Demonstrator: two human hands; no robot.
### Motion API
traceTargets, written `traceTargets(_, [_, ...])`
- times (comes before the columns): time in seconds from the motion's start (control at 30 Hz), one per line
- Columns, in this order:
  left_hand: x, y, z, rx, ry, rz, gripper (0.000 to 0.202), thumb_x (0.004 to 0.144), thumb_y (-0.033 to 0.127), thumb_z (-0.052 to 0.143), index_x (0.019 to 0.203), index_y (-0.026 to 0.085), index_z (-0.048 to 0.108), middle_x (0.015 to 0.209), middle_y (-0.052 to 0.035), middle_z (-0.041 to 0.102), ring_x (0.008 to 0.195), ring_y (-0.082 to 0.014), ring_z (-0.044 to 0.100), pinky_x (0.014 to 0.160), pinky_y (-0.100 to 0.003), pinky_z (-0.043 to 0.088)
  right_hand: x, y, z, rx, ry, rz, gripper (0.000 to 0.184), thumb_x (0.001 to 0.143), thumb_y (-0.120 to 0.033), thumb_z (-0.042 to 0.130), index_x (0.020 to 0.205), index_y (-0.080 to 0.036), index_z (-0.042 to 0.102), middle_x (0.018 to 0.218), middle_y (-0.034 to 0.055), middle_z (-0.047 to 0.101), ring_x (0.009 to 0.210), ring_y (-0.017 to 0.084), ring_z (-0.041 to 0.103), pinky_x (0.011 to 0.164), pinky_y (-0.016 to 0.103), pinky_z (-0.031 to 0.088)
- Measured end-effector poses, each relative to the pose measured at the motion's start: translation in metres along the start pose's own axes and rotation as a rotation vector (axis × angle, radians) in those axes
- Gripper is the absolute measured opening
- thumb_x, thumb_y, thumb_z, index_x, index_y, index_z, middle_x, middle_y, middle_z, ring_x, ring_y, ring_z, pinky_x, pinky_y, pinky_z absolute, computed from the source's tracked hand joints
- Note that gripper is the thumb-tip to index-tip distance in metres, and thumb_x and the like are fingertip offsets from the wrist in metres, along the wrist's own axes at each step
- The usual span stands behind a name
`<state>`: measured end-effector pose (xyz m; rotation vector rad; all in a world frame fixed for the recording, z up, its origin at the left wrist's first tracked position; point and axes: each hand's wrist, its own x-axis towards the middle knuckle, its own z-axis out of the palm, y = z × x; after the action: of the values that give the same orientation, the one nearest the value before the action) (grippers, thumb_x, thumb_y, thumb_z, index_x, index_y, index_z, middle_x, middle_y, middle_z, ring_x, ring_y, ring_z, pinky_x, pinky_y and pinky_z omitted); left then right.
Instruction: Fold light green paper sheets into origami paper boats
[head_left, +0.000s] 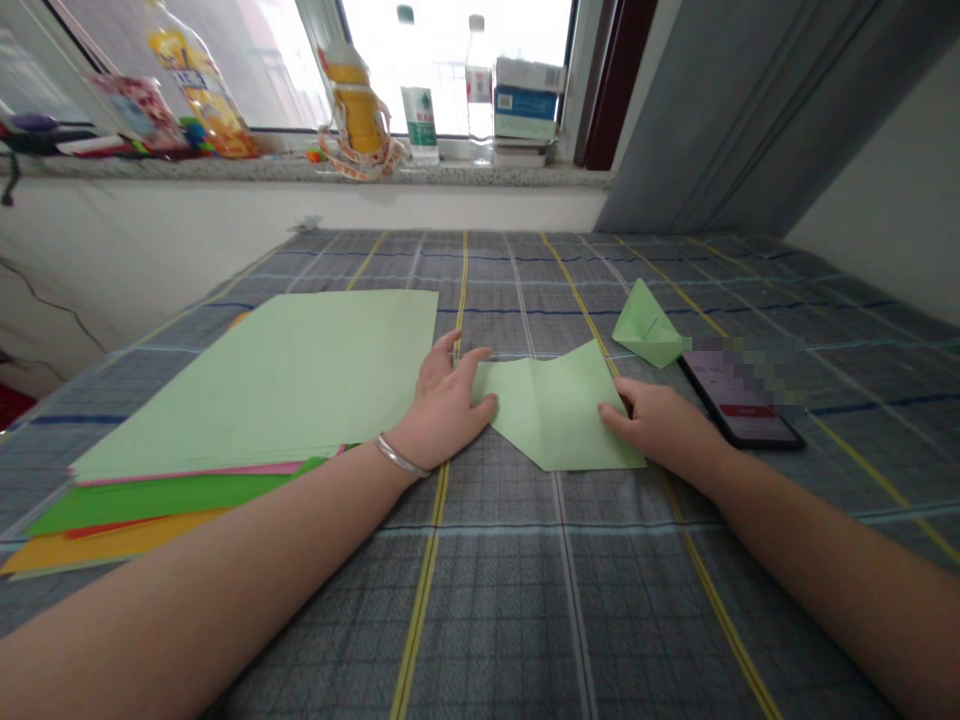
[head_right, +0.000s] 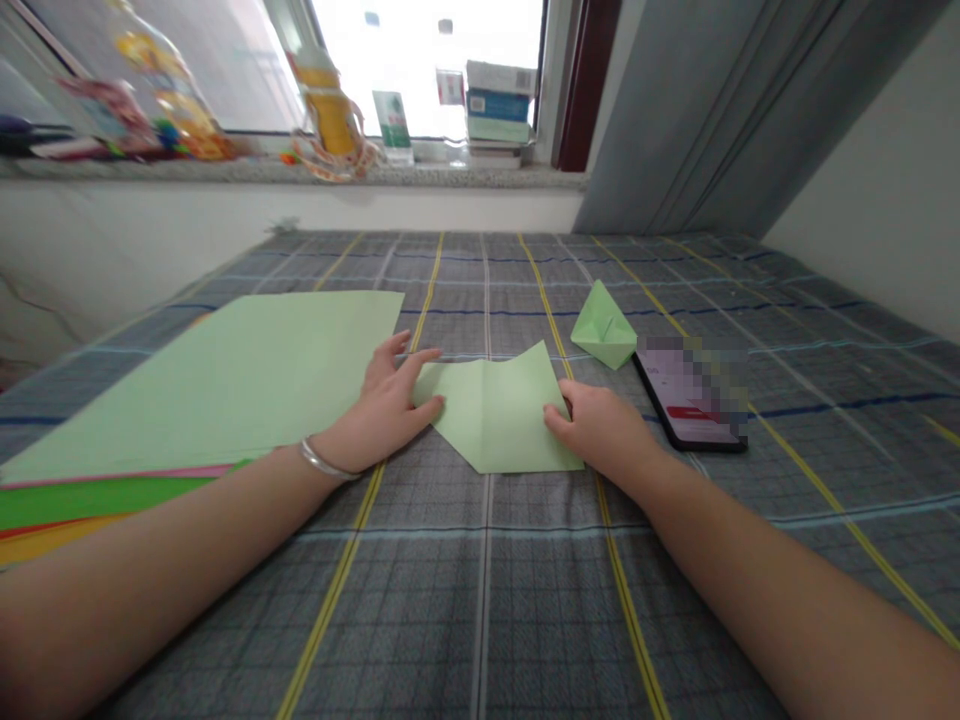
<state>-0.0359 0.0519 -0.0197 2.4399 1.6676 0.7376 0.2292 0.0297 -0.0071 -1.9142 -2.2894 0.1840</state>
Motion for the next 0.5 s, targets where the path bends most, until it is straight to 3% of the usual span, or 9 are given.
traceTargets(0.17, [-0.0041,0.0077,-0.0057,0.129,-0.112,0.096,0.051,0.086,0.029,0.05,0.135,0.016,0.043,0.143,-0.0184,0.03,0.137,-0.0325,0.027,0.113,-0.055,0.021,-0.0004,-0.0021,-0.0015,-0.031,-0.007,0.018,0.024,0.085,-0.042,0.042,0.081,-0.02,0.052,0.069,0.0043,0.062,0.059,0.018,0.052,0.051,0.027,0.028])
traceTargets(0.3, [-0.0062,0.0087,-0.0057,0.238,-0.137,0.193,0.048,0.091,0.031,0.043,0.137,0.018,0.043,0.149,-0.0141,0.031,0.138,-0.0318,0.026,0.114,-0.055,0.017,-0.0012,-0.0039,-0.0019,-0.013,-0.022,0.04,0.026,0.085,-0.042,0.044,0.089,-0.019,0.055,0.072,0.0047,0.064,0.061,0.019,0.055,0.052,0.028,0.031])
traceTargets(0.4, [-0.0072,0.0066,-0.003,0.274,-0.173,0.313,0.049,0.095,0.038,0.036,0.141,0.021,0.039,0.151,-0.0097,0.03,0.14,-0.0315,0.023,0.114,-0.056,0.015,-0.0023,-0.0033,0.0011,0.032,0.005,0.061,0.038,0.083,-0.043,0.049,0.111,-0.018,0.054,0.076,0.0051,0.066,0.066,0.022,0.06,0.055,0.03,0.038])
traceTargets(0.5, [-0.007,0.0057,-0.0012,0.271,-0.248,0.392,0.054,0.097,0.044,0.03,0.145,0.019,0.031,0.152,-0.0084,0.029,0.141,-0.0285,0.023,0.115,-0.052,0.014,-0.0024,-0.0009,0.0055,0.082,0.17,-0.032,0.06,0.08,-0.039,0.056,0.134,-0.015,0.041,0.101,0.0112,0.066,0.088,0.026,0.063,0.07,0.036,0.048])
